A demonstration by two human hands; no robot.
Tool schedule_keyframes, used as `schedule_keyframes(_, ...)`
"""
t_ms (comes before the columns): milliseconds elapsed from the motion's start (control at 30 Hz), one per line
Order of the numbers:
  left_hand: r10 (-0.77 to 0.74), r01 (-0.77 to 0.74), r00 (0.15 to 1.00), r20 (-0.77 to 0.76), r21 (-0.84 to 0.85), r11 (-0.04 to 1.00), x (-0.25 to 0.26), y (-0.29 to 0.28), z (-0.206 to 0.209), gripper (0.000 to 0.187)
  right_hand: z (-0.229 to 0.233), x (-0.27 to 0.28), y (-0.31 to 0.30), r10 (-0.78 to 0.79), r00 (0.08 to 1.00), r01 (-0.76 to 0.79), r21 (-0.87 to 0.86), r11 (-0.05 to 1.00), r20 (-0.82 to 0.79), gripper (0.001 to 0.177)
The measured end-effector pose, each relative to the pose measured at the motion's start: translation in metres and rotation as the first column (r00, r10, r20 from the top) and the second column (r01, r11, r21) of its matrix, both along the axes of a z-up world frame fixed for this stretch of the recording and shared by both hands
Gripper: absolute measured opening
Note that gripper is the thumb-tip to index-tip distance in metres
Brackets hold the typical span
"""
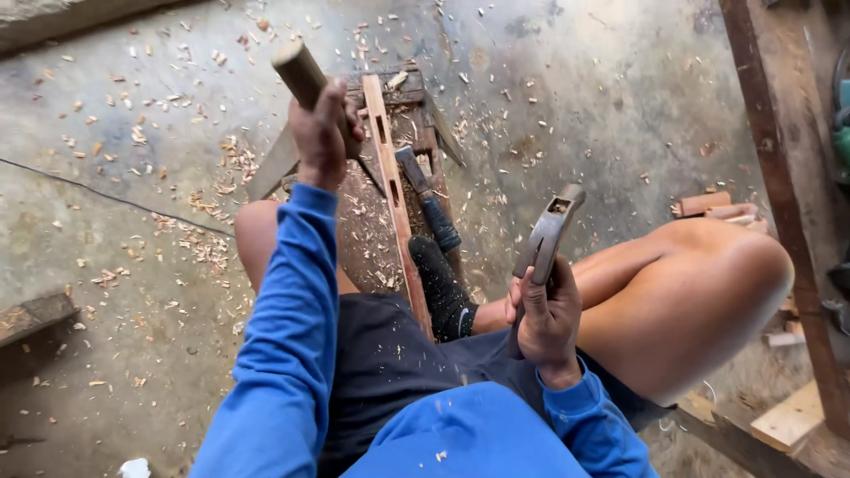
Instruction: The person sits on the floor and uses a chisel and hammer to carve a long, thin piece of wood clamped in a wooden vise. They repeatedly strike the chisel to remove wood shavings, occasionally adjusting the wood's position and clearing debris from the work area.
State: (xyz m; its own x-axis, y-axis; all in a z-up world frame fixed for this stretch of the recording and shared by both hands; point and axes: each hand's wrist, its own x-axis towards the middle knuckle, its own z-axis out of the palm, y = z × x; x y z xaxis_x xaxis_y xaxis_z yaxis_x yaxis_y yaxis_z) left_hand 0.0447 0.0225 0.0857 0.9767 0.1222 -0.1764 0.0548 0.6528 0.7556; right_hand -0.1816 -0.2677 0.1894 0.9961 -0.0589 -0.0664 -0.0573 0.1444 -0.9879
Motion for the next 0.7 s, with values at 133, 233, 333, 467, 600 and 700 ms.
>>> schedule_keyframes(133,0.173,-0.19,0.975,0.139,0.117,0.975,-0.011,-0.025,-0.035,0.023,-0.004,-0.005,0.0,-0.02,0.996,0.024,0.043,0.999,-0.082,0.024)
schedule_keyframes(233,0.133,-0.207,0.955,0.264,0.278,0.938,-0.014,-0.044,-0.06,0.023,0.0,-0.006,0.002,-0.015,0.997,0.017,0.022,1.0,-0.075,0.023)
schedule_keyframes(333,0.055,-0.205,0.947,0.316,0.467,0.86,-0.017,-0.055,-0.087,0.022,-0.001,-0.009,0.002,-0.007,0.998,0.008,0.005,1.0,-0.07,0.022)
schedule_keyframes(467,-0.021,-0.333,0.893,0.45,0.69,0.642,-0.017,-0.061,-0.099,0.024,-0.002,-0.009,0.003,-0.013,0.996,0.013,-0.001,1.0,-0.086,0.022)
schedule_keyframes(600,0.096,-0.173,0.983,0.154,0.636,0.752,0.014,-0.059,-0.092,0.033,0.0,-0.01,0.006,0.009,0.995,-0.01,-0.006,1.0,-0.096,0.023)
schedule_keyframes(700,0.16,-0.152,0.987,0.031,0.531,0.834,0.027,-0.057,-0.099,0.035,-0.001,-0.004,0.009,0.053,0.996,-0.05,0.042,0.998,-0.071,0.024)
